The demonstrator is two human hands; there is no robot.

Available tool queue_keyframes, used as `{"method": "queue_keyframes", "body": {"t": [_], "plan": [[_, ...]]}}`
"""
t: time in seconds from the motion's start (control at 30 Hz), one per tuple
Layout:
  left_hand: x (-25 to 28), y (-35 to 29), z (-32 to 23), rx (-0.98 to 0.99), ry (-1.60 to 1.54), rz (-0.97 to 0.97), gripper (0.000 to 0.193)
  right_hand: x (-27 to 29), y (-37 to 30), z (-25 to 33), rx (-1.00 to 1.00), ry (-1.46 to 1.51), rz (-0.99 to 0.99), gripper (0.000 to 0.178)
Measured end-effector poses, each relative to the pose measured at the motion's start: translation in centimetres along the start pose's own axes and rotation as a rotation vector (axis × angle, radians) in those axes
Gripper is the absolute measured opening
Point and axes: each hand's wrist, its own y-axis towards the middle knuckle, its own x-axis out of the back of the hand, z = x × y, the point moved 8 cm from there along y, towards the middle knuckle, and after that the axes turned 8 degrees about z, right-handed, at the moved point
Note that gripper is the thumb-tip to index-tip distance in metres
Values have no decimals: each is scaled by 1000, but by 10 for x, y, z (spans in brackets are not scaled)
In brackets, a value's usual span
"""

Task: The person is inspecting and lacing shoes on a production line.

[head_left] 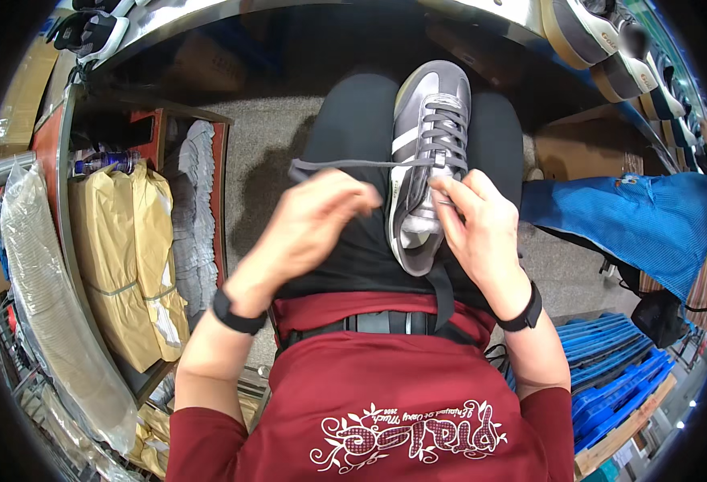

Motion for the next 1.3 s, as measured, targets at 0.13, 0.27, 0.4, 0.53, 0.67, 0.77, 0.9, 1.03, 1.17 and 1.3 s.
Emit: {"method": "queue_keyframes", "body": {"t": [0.13, 0.27, 0.4, 0.53, 0.67, 0.77, 0.9, 1.03, 1.17, 1.3], "plan": [[-28, 28, -5, -82, 74, -93, 31, -5, 7, 1, 9, 36, -30, 16], [-22, 39, 2, -83, 148, -157, 8, -9, 9, -6, -28, 125, -69, 16], [-16, 45, -2, -127, 164, -294, 5, -10, 8, -10, -27, 153, -70, 17], [-23, 58, -18, -210, 208, -316, 9, 0, 4, -16, -33, 157, -137, 15], [-26, 47, -25, -167, 467, -320, 19, -9, 1, -4, 69, 33, -159, 23], [-20, 35, 1, 174, 64, -364, 29, -20, 0, 3, 32, 21, -163, 23], [-28, 39, -26, -150, 300, -368, 33, -20, 4, 2, 1, -40, -193, 21], [-29, 56, -49, -174, 720, -239, 35, -20, 9, 14, 23, -132, -148, 13], [-17, 52, -43, -234, 744, -305, 21, 1, -12, 17, -63, -128, 90, 12], [-20, 52, -33, -259, 675, -318, 11, 10, -53, -3, -83, 754, 415, 16]]}}
